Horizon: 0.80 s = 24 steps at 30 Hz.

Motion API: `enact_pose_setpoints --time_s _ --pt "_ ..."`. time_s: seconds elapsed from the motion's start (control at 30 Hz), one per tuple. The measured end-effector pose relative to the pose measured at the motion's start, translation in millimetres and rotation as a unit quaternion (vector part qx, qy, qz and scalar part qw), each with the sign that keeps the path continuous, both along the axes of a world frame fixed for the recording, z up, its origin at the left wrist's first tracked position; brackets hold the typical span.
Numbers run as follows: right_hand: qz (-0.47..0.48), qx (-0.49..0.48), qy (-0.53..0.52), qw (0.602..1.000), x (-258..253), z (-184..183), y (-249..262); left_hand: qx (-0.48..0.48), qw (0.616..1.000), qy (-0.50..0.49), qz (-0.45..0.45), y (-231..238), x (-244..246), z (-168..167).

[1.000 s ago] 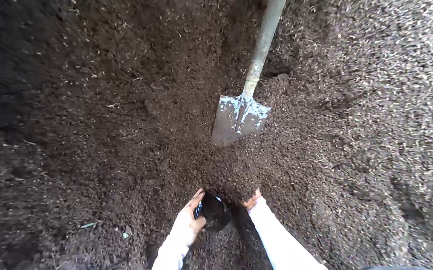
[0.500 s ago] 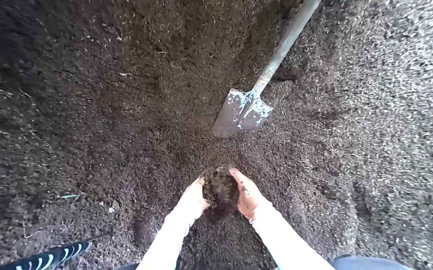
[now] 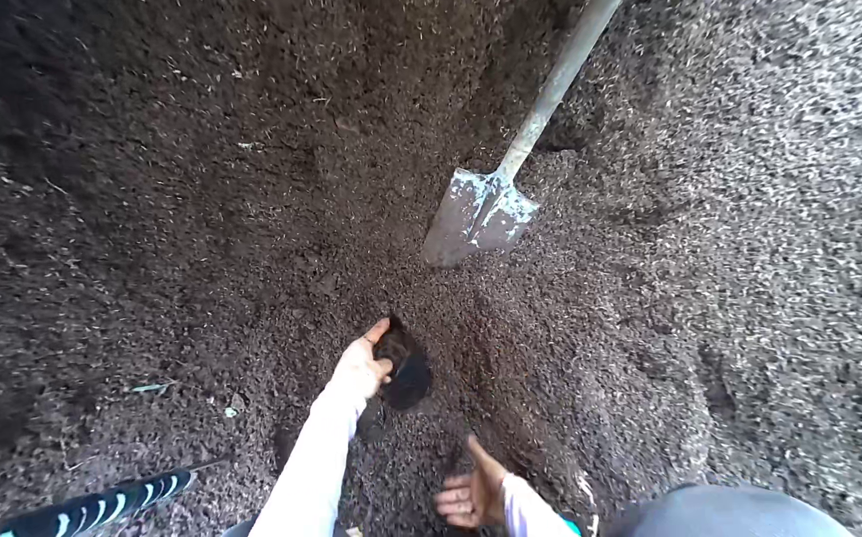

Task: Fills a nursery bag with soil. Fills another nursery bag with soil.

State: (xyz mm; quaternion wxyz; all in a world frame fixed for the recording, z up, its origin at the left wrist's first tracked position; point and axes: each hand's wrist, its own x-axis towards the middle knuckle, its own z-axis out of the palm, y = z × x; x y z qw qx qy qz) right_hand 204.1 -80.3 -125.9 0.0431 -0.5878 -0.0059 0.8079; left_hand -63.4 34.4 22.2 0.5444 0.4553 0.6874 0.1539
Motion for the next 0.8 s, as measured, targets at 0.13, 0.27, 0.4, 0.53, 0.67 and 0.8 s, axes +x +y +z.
enact_pose_setpoints --time_s 0.13,0.27,0.4,0.53,0.67,0.8 --pt "-0.251 -0.023 -0.029 0.967 -33 -35 1 0.014 1.0 0.004 -0.009 -5 1 9" --pt "-0.351 0.011 -0.054 0.935 -43 -43 16 0.03 0.999 -0.023 -0.018 -16 -5 3" --pt "-0.43 0.072 -0.02 0.9 -55 -43 31 0.034 0.999 -0.016 -0.038 -24 -12 -7" --pt "-0.462 0.075 -0.037 0.883 -60 -41 52 0.014 0.996 0.04 -0.079 -27 -13 -5" --pt "-0.39 0.055 -0.046 0.918 -50 -35 67 0.091 0.982 0.094 -0.136 -32 -17 -22" --pt "-0.202 0.053 -0.073 0.975 -26 -14 73 0.02 0.979 0.121 -0.162 -28 -3 -25"
